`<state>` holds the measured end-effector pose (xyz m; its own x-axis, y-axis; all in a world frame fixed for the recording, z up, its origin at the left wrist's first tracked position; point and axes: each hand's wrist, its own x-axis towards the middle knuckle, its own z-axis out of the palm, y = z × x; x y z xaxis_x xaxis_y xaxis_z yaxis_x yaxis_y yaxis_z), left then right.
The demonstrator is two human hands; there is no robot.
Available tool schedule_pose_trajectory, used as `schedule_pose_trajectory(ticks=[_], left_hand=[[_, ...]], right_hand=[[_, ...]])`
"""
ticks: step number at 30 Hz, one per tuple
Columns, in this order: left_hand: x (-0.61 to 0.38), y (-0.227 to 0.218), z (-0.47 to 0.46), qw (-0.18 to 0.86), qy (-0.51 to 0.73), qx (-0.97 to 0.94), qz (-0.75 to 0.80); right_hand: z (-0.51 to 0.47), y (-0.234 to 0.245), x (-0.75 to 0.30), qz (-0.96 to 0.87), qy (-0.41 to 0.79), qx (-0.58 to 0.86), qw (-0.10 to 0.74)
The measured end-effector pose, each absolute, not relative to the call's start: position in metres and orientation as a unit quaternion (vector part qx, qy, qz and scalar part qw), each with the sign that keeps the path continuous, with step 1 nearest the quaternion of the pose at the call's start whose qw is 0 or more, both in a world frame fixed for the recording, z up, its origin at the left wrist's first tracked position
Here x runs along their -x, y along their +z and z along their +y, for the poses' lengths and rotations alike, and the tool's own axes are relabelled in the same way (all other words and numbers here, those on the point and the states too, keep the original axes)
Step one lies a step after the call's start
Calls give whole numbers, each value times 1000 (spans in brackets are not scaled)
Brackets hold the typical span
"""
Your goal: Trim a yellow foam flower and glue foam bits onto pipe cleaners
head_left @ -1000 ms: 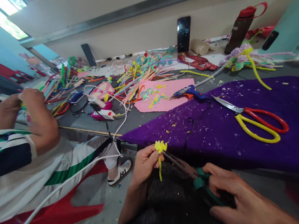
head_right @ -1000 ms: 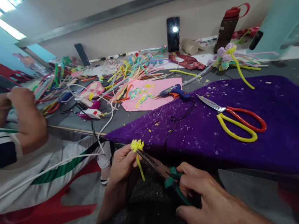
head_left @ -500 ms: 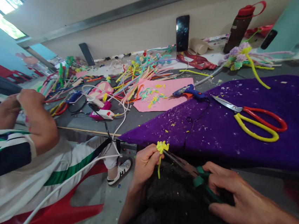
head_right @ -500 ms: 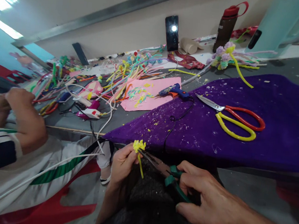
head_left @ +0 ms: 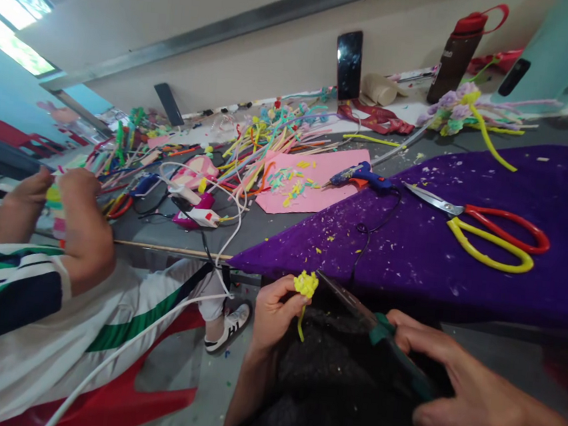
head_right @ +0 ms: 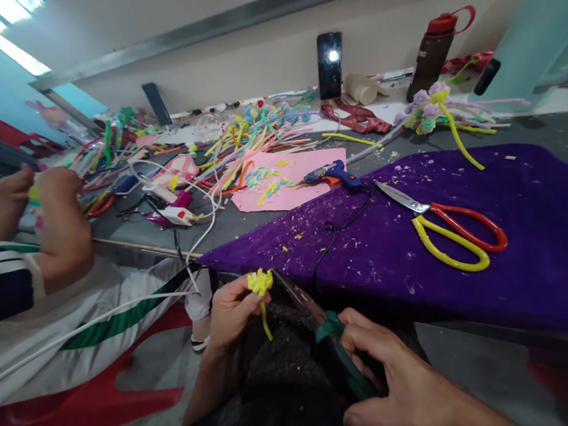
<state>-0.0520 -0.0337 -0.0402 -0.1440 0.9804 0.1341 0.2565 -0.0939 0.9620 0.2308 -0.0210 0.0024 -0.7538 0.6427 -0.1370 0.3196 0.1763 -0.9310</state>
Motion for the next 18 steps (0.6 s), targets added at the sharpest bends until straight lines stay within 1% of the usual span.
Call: schedule_pose_trajectory(ticks=[3,7,10,18], left_hand=[[51,-41,-35,396,524,-491,573],[49,-39,-35,411,538,-453,579],[50,-38,-35,429,547,-439,569],[56,-39,-36,421,556,-438,568]], right_hand=[[-20,4,-231,-749,566,317,135],[-17,7,-233,-734,598,284,153],[-17,5,-235,-737,598,274,154],[-29,-4,-226,-802,488,326,110]])
